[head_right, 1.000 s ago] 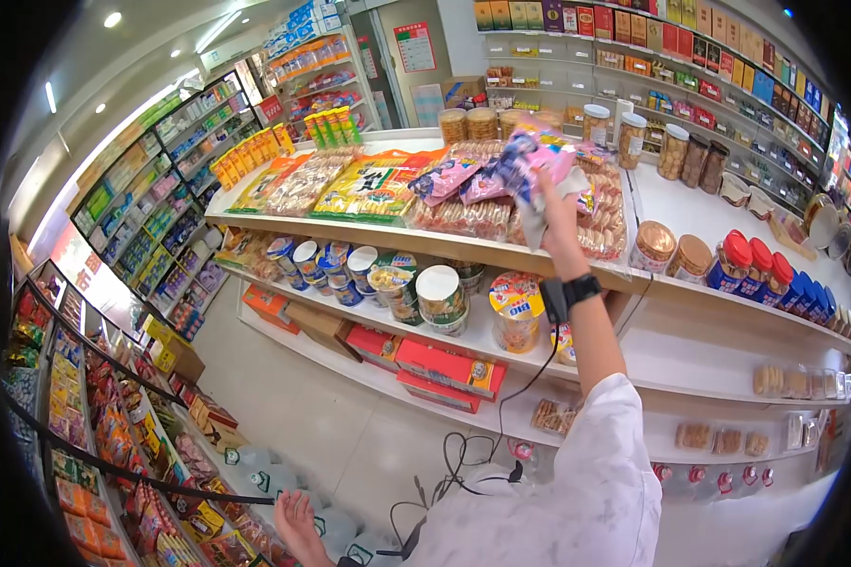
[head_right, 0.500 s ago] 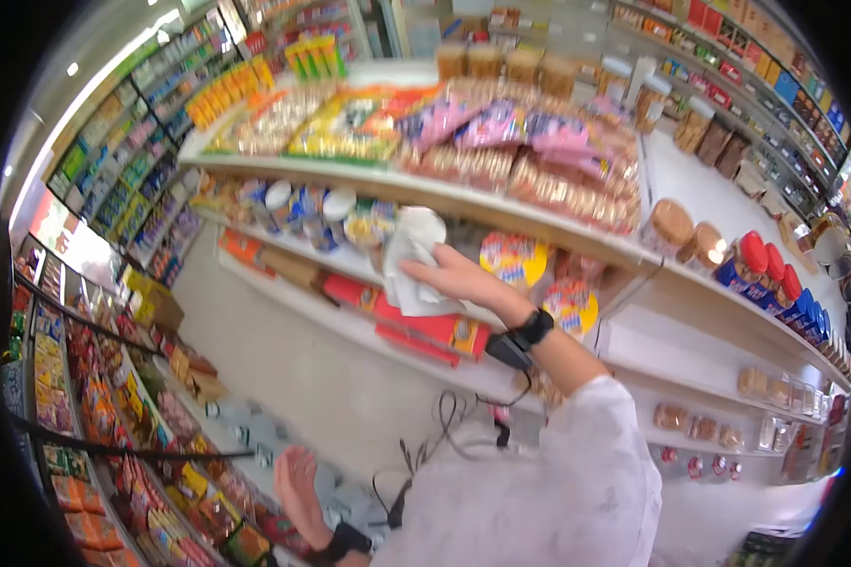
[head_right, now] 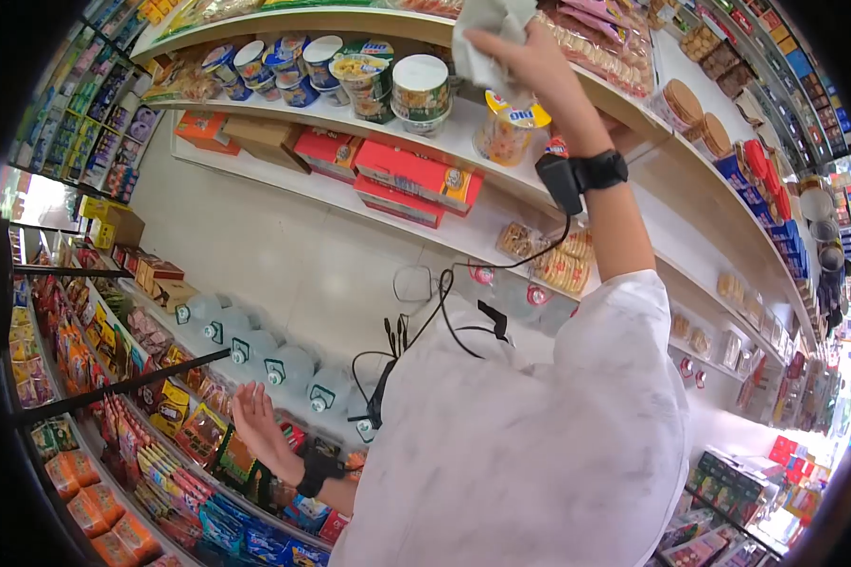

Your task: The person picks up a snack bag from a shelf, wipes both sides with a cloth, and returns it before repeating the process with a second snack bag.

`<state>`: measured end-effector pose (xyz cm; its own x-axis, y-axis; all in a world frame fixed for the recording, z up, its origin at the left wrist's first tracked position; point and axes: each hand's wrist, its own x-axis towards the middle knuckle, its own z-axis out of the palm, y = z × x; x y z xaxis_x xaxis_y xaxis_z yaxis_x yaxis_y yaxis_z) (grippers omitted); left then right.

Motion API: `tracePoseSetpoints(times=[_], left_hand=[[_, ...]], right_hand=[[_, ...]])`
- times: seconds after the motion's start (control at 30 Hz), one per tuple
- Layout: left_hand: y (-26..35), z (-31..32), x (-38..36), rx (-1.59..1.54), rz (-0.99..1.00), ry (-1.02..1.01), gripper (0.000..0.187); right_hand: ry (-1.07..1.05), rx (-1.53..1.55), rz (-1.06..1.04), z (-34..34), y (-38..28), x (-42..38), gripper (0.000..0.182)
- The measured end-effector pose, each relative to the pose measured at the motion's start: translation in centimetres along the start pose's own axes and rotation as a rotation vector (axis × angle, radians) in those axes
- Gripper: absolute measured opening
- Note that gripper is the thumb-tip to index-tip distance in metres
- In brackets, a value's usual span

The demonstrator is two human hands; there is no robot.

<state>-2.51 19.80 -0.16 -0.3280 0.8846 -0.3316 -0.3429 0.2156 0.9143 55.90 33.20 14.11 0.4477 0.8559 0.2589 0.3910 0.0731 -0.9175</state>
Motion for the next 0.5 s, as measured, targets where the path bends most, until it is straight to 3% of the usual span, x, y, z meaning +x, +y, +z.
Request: tracePoseSetpoints(times=[0.07,0.17,0.27,0.37,0.5], left_hand=[[0.0,-1.5,1.4,-0.008,-0.007,-0.031,0.038],[-0.3,-1.8,3.5,-0.039,-0.010,-0.111,0.038],[0.3,0.4,4.5,-0.020,-0.004,-0.143,0.038],[0.7,3.3,5.9,0.002,0.037,-0.139,0.039],[1.1,8.4,8.1,0.030,0.042,-0.149,0.040]], right_hand=[[0.002,0.021,0.018,-1.3,-0.2,0.2,0.042],[0.210,-0.014,-0.108,-3.8,-1.1,1.6,0.034],[0.387,-0.176,-0.124,-9.3,-2.3,5.0,0.040],[0.615,-0.285,-0.191,-16.9,0.6,12.2,0.045],[0.661,-0.583,-0.068,-26.7,3.4,20.2,0.059]])
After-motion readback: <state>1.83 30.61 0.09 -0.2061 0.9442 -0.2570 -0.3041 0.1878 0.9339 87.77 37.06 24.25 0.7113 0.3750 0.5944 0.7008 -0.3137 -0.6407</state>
